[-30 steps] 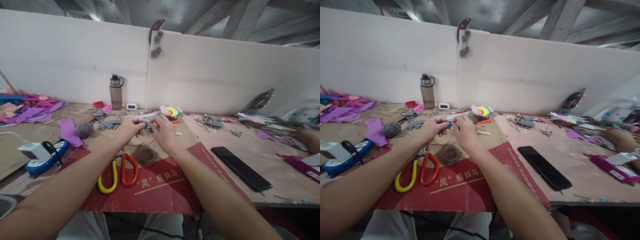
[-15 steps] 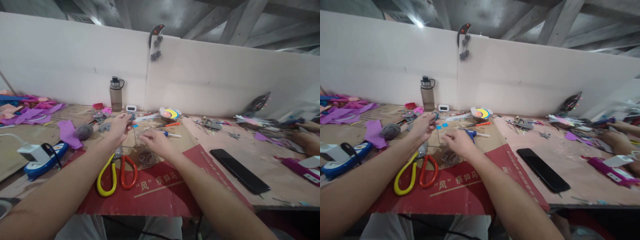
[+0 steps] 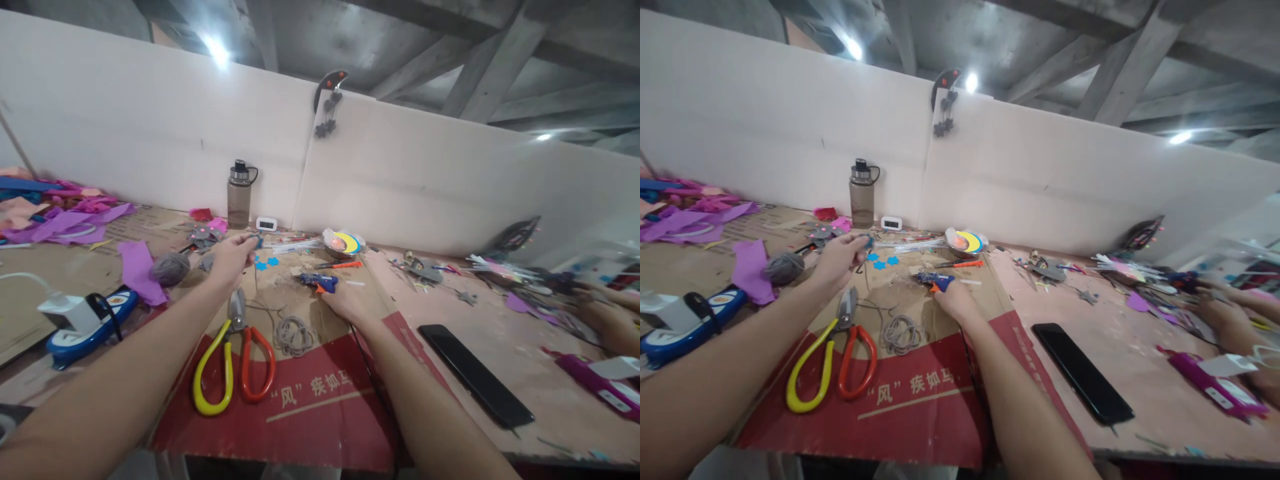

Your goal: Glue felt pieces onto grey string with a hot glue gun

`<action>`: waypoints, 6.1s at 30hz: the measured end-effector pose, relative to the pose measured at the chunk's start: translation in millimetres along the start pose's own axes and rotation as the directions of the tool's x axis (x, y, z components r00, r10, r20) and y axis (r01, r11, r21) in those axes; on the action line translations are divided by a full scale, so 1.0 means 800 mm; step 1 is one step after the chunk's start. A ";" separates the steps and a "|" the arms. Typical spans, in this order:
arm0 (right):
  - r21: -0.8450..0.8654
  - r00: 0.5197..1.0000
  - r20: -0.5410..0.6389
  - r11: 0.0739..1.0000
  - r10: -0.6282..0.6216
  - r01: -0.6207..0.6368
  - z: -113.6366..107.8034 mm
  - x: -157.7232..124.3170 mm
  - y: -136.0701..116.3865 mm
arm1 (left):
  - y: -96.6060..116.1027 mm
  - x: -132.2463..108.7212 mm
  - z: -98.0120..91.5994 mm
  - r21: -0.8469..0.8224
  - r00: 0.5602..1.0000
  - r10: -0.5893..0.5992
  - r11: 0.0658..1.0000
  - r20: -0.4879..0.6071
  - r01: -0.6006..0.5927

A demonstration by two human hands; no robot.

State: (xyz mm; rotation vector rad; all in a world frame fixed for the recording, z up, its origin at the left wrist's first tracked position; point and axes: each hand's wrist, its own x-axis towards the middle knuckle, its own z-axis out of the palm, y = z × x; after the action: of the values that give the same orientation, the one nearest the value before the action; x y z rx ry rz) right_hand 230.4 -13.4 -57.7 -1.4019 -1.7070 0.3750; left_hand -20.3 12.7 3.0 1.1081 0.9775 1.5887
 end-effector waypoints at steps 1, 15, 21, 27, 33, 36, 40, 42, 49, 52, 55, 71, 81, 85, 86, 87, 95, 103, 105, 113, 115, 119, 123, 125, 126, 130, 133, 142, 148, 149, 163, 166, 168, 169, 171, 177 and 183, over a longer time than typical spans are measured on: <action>0.038 0.999 0.043 0.999 0.030 -0.031 -0.001 0.004 0.001 | -0.004 -0.001 0.000 0.029 1.000 -0.021 0.999 0.005 0.021; 0.568 0.995 0.085 0.817 0.058 -0.096 -0.009 -0.014 -0.100 | -0.029 -0.008 0.003 0.224 0.980 -0.100 0.973 0.170 0.060; 0.313 0.996 -0.006 0.946 -0.090 0.088 -0.005 -0.025 -0.102 | -0.027 -0.013 0.012 0.232 0.979 -0.083 0.972 0.186 0.038; 0.151 0.984 0.007 0.973 -0.178 0.175 -0.007 -0.032 -0.110 | -0.026 -0.012 0.011 0.221 0.983 -0.066 0.975 0.173 0.027; 0.096 0.985 0.017 0.980 -0.174 0.172 -0.005 -0.033 -0.107 | -0.029 -0.011 0.009 0.239 0.983 -0.043 0.971 0.178 -0.001; 0.096 0.984 0.024 0.980 -0.177 0.174 -0.003 -0.034 -0.105 | -0.028 -0.013 0.011 0.239 0.983 -0.050 0.971 0.176 0.006; 0.044 0.981 0.020 0.981 -0.191 0.190 -0.001 -0.036 -0.105 | -0.026 -0.015 0.014 0.249 0.987 -0.054 0.968 0.154 0.014; 0.014 0.979 0.019 0.980 -0.201 0.201 -0.001 -0.036 -0.106 | -0.026 -0.015 0.014 0.247 0.986 -0.057 0.969 0.157 0.017; -0.090 0.978 0.009 0.973 -0.210 0.210 -0.002 -0.036 -0.106 | -0.025 -0.016 0.016 0.228 0.983 -0.049 0.974 0.176 0.008; -0.074 0.972 0.010 0.970 -0.233 0.234 -0.001 -0.035 -0.105 | -0.026 -0.015 0.016 0.213 0.982 -0.063 0.977 0.176 0.025; -0.081 0.977 0.016 0.974 -0.213 0.214 -0.001 -0.036 -0.106 | -0.027 -0.014 0.016 0.219 0.983 -0.054 0.976 0.174 0.015; -0.119 0.973 0.007 0.966 -0.231 0.230 -0.001 -0.036 -0.105 | -0.019 -0.020 0.017 0.353 0.984 0.009 0.933 0.178 -0.073; -0.133 0.977 0.017 0.968 -0.211 0.211 -0.002 -0.035 -0.108 | -0.027 -0.016 0.013 0.335 0.982 0.013 0.939 0.190 -0.077; -0.104 0.977 0.011 0.972 -0.211 0.211 -0.001 -0.036 -0.108 | -0.032 -0.013 0.011 0.317 0.976 0.002 0.946 0.216 -0.073; -0.075 0.977 0.008 0.974 -0.215 0.215 -0.001 -0.036 -0.106 | -0.032 -0.011 0.011 0.300 0.977 -0.008 0.952 0.211 -0.057; -0.035 0.976 -0.001 0.976 -0.216 0.216 0.000 -0.036 -0.104 | -0.033 -0.010 0.011 0.275 0.979 -0.024 0.961 0.200 -0.033; 0.093 0.990 0.015 0.985 0.144 -0.144 -0.006 -0.007 -0.065 | -0.026 -0.006 0.010 0.093 0.986 -0.126 0.989 0.105 0.116; -0.535 0.998 -0.019 0.843 0.053 -0.055 -0.029 0.002 -0.042 | -0.016 -0.028 0.025 0.208 0.979 0.079 0.971 0.190 -0.119; -0.521 0.987 -0.147 0.853 -0.069 -0.018 -0.033 0.000 -0.050 | -0.009 -0.037 0.029 0.337 0.971 0.185 0.913 0.154 -0.228; 0.694 0.995 0.074 0.713 0.065 -0.099 0.029 -0.019 -0.098 | 0.004 -0.071 0.047 0.664 0.839 0.479 0.543 0.258 -0.515; 0.767 0.978 0.195 0.611 0.068 -0.196 0.039 -0.024 -0.103 | 0.003 -0.073 0.049 0.646 0.858 0.432 0.577 0.277 -0.499; 0.582 0.997 0.069 0.811 0.027 -0.062 0.028 -0.026 -0.104 | 0.000 -0.069 0.049 0.548 0.921 0.294 0.740 0.257 -0.389; 0.108 0.965 -0.144 0.966 -0.220 0.236 0.002 -0.024 -0.106 | 0.001 -0.066 0.051 0.455 0.935 0.184 0.835 0.303 -0.311; -0.014 0.933 -0.167 0.947 -0.318 0.320 -0.005 -0.023 -0.109 | 0.001 -0.067 0.052 0.435 0.933 0.142 0.855 0.330 -0.284; -0.055 0.920 -0.164 0.935 -0.355 0.351 -0.008 -0.023 -0.110 | 0.000 -0.067 0.052 0.431 0.933 0.127 0.860 0.337 -0.273; -0.160 0.891 -0.132 0.896 -0.435 0.414 -0.009 -0.023 -0.108 | -0.006 -0.066 0.052 0.434 0.926 0.089 0.864 0.366 -0.255; -0.210 0.892 -0.116 0.888 -0.438 0.409 -0.008 -0.021 -0.104 | -0.008 -0.066 0.051 0.435 0.920 0.066 0.867 0.386 -0.245; -0.277 0.905 -0.107 0.886 -0.412 0.371 -0.008 -0.017 -0.101 | -0.006 -0.065 0.051 0.449 0.905 0.032 0.860 0.424 -0.241; -0.311 0.907 -0.109 0.880 -0.408 0.359 -0.005 -0.018 -0.100 | -0.005 -0.064 0.051 0.433 0.901 0.020 0.872 0.434 -0.228; -0.309 0.908 -0.105 0.881 -0.405 0.357 -0.004 -0.018 -0.101 | -0.004 -0.064 0.051 0.432 0.903 0.019 0.874 0.429 -0.224; -0.307 0.923 -0.063 0.887 -0.380 0.344 -0.008 -0.021 -0.105 | -0.003 -0.061 0.049 0.448 0.903 0.044 0.857 0.427 -0.254; -0.312 0.924 -0.062 0.886 -0.378 0.342 -0.007 -0.021 -0.107 | 0.000 -0.063 0.050 0.455 0.903 0.033 0.855 0.428 -0.247; -0.309 0.924 -0.061 0.887 -0.378 0.343 -0.007 -0.022 -0.107 | 0.002 -0.063 0.050 0.466 0.905 0.025 0.851 0.425 -0.243; -0.306 0.923 -0.060 0.887 -0.379 0.344 -0.007 -0.022 -0.107 | 0.003 -0.064 0.051 0.471 0.906 0.024 0.848 0.423 -0.242; -0.297 0.923 -0.061 0.889 -0.381 0.348 -0.007 -0.022 -0.107 | 0.003 -0.064 0.050 0.480 0.907 0.024 0.842 0.421 -0.245; -0.253 0.932 -0.063 0.909 -0.358 0.332 -0.007 -0.022 -0.105 | 0.001 -0.062 0.050 0.483 0.900 0.034 0.834 0.436 -0.265; -0.155 0.944 -0.080 0.940 -0.319 0.305 -0.006 -0.021 -0.105 | -0.001 -0.060 0.048 0.491 0.901 0.063 0.821 0.429 -0.291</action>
State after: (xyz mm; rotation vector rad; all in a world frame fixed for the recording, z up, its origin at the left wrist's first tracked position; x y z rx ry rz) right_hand 179.5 -57.0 -3.8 -1.1971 -1.8603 0.0036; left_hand 24.2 -30.2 2.7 1.8914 1.0960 1.1641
